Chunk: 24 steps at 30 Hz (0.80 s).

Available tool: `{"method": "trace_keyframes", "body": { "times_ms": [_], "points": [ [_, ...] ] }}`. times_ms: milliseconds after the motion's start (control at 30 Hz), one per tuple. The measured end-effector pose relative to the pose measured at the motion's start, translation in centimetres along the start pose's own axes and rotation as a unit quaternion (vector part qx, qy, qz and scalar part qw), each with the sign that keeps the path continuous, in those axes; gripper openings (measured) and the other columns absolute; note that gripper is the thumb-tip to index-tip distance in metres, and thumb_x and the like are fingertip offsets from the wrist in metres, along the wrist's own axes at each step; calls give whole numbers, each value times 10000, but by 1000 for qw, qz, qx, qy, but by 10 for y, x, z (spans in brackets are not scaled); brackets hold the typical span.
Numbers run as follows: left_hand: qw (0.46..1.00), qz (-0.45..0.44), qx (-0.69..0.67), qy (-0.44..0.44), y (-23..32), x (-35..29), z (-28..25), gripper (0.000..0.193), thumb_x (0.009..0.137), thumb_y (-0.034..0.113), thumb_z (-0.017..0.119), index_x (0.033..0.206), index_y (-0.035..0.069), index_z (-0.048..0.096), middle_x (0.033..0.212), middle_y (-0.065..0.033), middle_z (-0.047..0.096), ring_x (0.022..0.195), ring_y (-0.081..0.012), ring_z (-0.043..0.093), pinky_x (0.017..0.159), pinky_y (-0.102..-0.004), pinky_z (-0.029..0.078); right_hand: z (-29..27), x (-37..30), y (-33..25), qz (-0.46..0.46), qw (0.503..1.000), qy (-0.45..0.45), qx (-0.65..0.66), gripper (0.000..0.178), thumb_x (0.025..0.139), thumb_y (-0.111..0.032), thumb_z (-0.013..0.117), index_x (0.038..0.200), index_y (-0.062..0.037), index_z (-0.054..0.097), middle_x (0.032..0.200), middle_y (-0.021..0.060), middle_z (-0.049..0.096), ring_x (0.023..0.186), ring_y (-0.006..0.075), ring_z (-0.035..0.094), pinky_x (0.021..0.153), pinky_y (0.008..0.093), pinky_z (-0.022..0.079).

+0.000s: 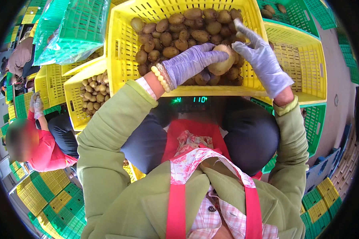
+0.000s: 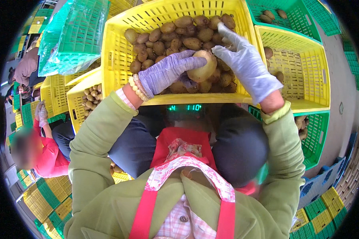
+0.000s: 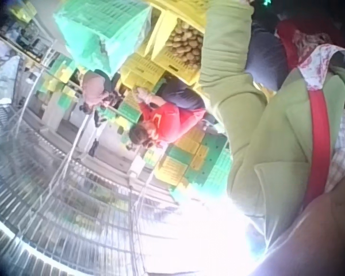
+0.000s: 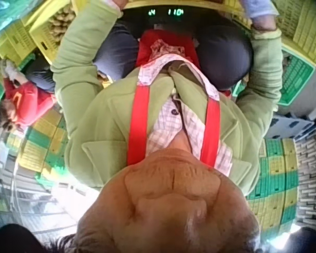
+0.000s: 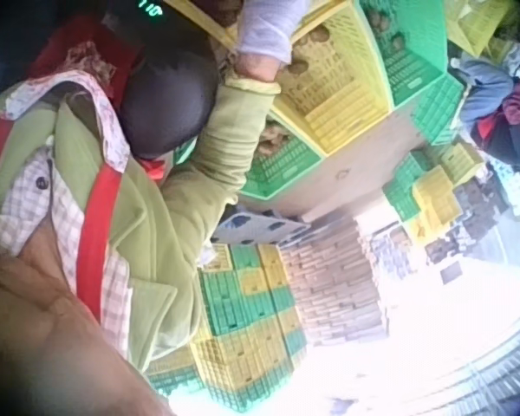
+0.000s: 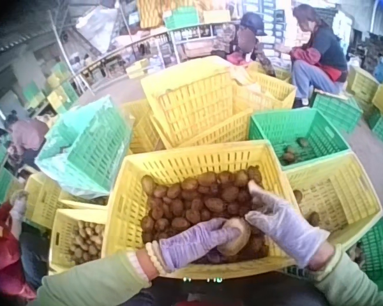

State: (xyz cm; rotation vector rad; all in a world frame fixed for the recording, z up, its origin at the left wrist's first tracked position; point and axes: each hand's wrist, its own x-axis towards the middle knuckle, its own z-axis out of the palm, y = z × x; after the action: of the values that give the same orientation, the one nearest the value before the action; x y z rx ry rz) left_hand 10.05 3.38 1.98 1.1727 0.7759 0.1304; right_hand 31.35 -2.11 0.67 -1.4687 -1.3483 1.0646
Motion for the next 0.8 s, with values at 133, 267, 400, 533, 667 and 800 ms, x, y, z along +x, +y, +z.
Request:
{"method": "trace_keyframes", "body": {
  "times_ms": [133,267,400,533,667,800],
  "points": [
    [974,37,-210,-80,-5,10,-5,447,963,281,567,1314,13,501,1186,-145,622,1034,-221,644,819,-311,569,5,-9,-26,143,969,-97,174,665,872,-251,731,1438,-54,443,1164,59,591,914,92,569,805,225,501],
    [991,4,-101,-85,12,8,-24,435,930,219,581,1287,-23,522,1039,-140,681,917,-215,684,822,-326,571,-18,-5,-19,153,979,-63,117,701,853,-240,726,1444,-31,414,1068,50,619,902,86,592,730,222,498],
    [838,55,491,232,-10,31,-111,376,884,222,595,1218,53,625,1066,-149,696,1029,-271,656,953,-338,495,-65,-6,-6,91,975,136,154,593,871,-245,660,1397,-36,482,1094,65,594,876,118,580,799,237,473],
    [578,-117,764,261,-21,44,-188,454,877,209,592,1326,159,550,1335,-144,533,1252,-309,505,1044,-432,431,-139,-7,76,184,954,217,95,498,887,-264,661,1317,-47,540,1063,46,596,881,111,568,764,236,475],
    [517,-154,795,278,-39,40,-226,408,890,157,579,1298,160,568,1329,-145,528,1223,-311,532,988,-428,485,-158,-15,135,296,932,208,28,356,920,-252,615,1232,-83,593,1078,35,618,905,123,585,750,249,477],
    [494,-162,801,295,-45,41,-238,375,902,122,550,1274,157,583,1314,-143,536,1210,-306,543,958,-420,508,-155,-27,172,301,918,255,44,339,888,-320,671,1124,-80,632,941,28,658,817,104,592,696,246,450]
  ]
}}
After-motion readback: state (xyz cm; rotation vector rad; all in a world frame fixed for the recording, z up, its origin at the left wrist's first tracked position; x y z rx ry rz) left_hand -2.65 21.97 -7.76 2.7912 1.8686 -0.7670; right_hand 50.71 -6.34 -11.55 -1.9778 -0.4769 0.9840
